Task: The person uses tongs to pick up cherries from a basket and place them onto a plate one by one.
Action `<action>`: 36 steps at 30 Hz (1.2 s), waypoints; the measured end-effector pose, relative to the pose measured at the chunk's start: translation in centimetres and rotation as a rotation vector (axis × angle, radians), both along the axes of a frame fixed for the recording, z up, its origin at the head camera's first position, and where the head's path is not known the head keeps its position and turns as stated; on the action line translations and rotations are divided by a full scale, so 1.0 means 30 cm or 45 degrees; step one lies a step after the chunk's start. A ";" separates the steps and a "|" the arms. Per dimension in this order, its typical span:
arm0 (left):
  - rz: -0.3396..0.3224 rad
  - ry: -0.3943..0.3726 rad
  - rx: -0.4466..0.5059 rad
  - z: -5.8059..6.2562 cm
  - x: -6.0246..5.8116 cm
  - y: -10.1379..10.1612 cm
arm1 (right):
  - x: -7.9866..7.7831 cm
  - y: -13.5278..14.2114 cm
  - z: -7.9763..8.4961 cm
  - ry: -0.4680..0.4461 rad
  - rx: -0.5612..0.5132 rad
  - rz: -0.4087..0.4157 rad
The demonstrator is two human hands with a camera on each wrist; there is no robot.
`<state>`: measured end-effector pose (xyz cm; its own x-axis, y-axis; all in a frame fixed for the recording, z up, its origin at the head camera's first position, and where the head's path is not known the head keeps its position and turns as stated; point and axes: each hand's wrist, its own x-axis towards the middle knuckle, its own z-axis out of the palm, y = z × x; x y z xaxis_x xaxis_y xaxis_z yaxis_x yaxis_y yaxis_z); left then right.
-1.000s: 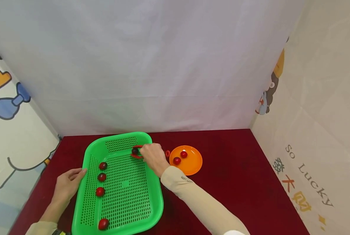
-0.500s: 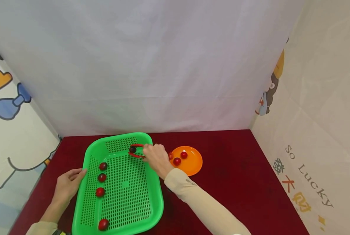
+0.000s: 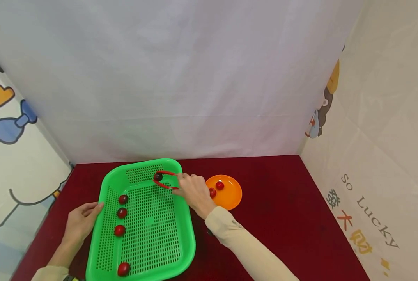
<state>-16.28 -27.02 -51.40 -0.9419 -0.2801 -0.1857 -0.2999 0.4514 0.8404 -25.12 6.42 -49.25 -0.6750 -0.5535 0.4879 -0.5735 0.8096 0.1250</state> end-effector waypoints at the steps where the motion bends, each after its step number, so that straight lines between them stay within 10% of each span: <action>1: 0.000 -0.001 0.001 0.000 0.000 0.000 | 0.001 0.007 -0.004 0.013 -0.021 0.011; 36: 0.008 0.015 -0.003 -0.003 0.000 -0.001 | 0.064 0.203 -0.067 0.088 -0.589 0.085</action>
